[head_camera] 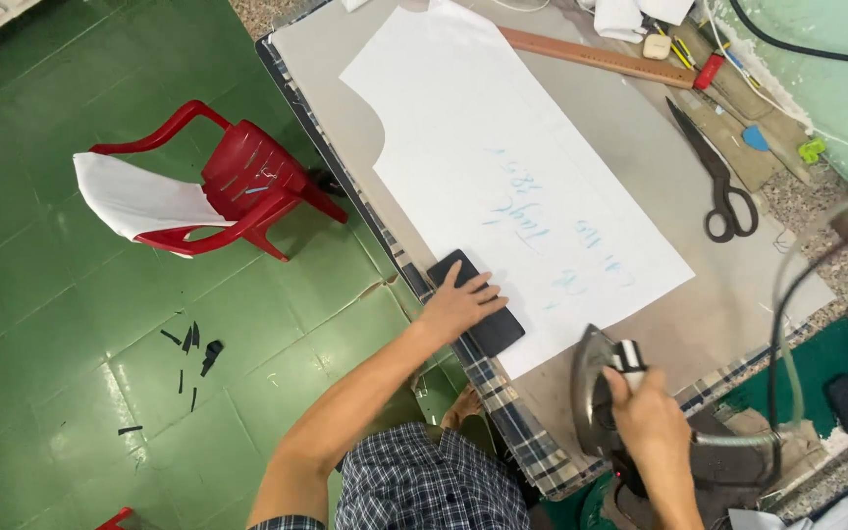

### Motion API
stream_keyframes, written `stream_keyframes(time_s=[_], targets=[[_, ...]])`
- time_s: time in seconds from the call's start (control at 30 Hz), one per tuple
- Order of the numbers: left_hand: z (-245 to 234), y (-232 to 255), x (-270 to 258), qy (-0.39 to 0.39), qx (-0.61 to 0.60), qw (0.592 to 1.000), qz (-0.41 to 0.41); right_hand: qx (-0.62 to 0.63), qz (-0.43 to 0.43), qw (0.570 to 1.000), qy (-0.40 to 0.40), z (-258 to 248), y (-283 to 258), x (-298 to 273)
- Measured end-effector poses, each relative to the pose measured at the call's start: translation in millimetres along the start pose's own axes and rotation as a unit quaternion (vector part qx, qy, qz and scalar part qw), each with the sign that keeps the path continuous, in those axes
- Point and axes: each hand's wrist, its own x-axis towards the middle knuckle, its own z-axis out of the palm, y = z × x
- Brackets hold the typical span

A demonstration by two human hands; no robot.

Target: The person irons a white fabric piece on a work table using a steam iron and a black rectangular weight. They repeatedly smooth the fabric with their hands, reposition the weight, and move the iron across the surface to press the material.

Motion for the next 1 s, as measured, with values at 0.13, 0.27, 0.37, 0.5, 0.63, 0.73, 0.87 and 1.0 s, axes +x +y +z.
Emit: stream_keyframes(time_s=[0.13, 0.27, 0.37, 0.5, 0.63, 0.73, 0.87, 1.0], targets=[[-17, 61, -2, 0.024, -0.048, 0.998, 0.039, 0.090, 0.071, 0.987, 0.112, -2, 52, 13], [-1, 112, 18, -0.005, -0.022, 0.993, 0.114, 0.165, 0.032, 0.968, 0.185, -1, 58, -12], [12, 118, 30, 0.006, -0.013, 0.991, 0.130, -0.143, -0.032, 0.917, 0.370, 85, 110, -12], [-19, 69, 31, -0.004, 0.008, 0.992, 0.124, -0.280, -0.034, 0.855, 0.435, 113, 101, -36], [-21, -5, 49, 0.030, -0.048, 0.998, 0.025, -0.268, -0.095, 0.813, 0.509, 116, 102, -31], [-10, -68, 65, 0.073, -0.048, 0.995, -0.045, -0.252, -0.030, 0.860, 0.443, 133, 142, -7], [-20, -135, 67, 0.074, -0.027, 0.985, -0.156, 0.025, 0.172, 0.985, -0.014, 35, 147, 37], [-11, -201, 79, 0.118, -0.001, 0.971, -0.209, 0.289, 0.255, 0.921, 0.064, 35, 111, 60]])
